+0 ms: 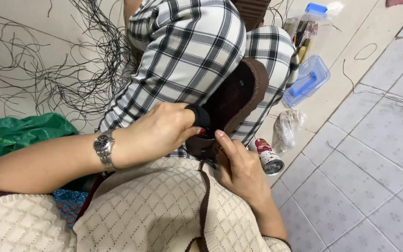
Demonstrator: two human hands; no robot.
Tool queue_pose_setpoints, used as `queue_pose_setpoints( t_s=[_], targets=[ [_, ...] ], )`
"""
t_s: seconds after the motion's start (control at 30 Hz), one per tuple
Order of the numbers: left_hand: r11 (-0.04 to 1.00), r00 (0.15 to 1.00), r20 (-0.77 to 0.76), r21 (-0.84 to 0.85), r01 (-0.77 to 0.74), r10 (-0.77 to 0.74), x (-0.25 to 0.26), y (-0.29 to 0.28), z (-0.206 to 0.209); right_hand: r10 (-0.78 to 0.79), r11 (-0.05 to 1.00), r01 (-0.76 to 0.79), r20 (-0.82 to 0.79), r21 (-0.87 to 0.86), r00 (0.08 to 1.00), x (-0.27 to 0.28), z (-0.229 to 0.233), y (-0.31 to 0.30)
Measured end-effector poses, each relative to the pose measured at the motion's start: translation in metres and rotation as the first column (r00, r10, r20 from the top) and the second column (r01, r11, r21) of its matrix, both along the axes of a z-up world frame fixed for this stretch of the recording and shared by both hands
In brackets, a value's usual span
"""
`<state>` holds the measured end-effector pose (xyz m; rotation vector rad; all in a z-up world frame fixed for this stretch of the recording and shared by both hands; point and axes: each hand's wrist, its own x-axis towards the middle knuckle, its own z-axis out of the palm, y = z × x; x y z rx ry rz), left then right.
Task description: Hand-sewing a strap onto a sandal sole using a needle and thread while sitting on the floor.
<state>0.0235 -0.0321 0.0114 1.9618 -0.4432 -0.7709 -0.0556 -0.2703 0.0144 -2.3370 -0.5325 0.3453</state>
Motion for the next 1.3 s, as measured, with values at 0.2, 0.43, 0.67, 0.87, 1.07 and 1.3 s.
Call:
queue_pose_setpoints(
  t_s=[0.2, 0.43, 0.67, 0.87, 1.07, 1.3],
  targets=[
    [0.985, 0.984, -0.053, 0.013, 0.171, -0.17, 0.0, 0.001, 0.004, -0.006, 0.984, -0.03, -0.2, -0.178, 0.98, -0.007, 0.043, -0.033],
    [0.946, 0.935, 0.221, -0.232, -0.225, 0.276, -0.015, 0.015, -0.003, 0.022, 0.959, 0.086, -0.373, 0.271, 0.928, -0.015, 0.031, -0.073],
    [0.966, 0.958, 0.19, -0.187, -0.178, 0.213, -0.025, 0.006, 0.016, -0.34, 0.932, 0.337, -0.003, 0.131, 0.94, -0.022, -0.009, -0.018],
    [0.947, 0.935, 0.212, -0.214, -0.239, 0.283, -0.034, -0.002, 0.016, -0.417, 0.893, 0.447, 0.478, 0.056, 0.773, -0.009, -0.013, -0.062],
    [0.952, 0.936, 0.229, -0.212, -0.222, 0.269, -0.034, -0.007, 0.014, -0.241, 0.97, 0.212, 0.356, 0.119, 0.903, -0.013, -0.021, -0.016],
    [0.93, 0.939, 0.139, -0.242, -0.275, 0.314, -0.037, 0.001, 0.003, -0.291, 0.956, 0.287, 0.331, 0.063, 0.897, -0.006, 0.0, -0.062]
  ],
)
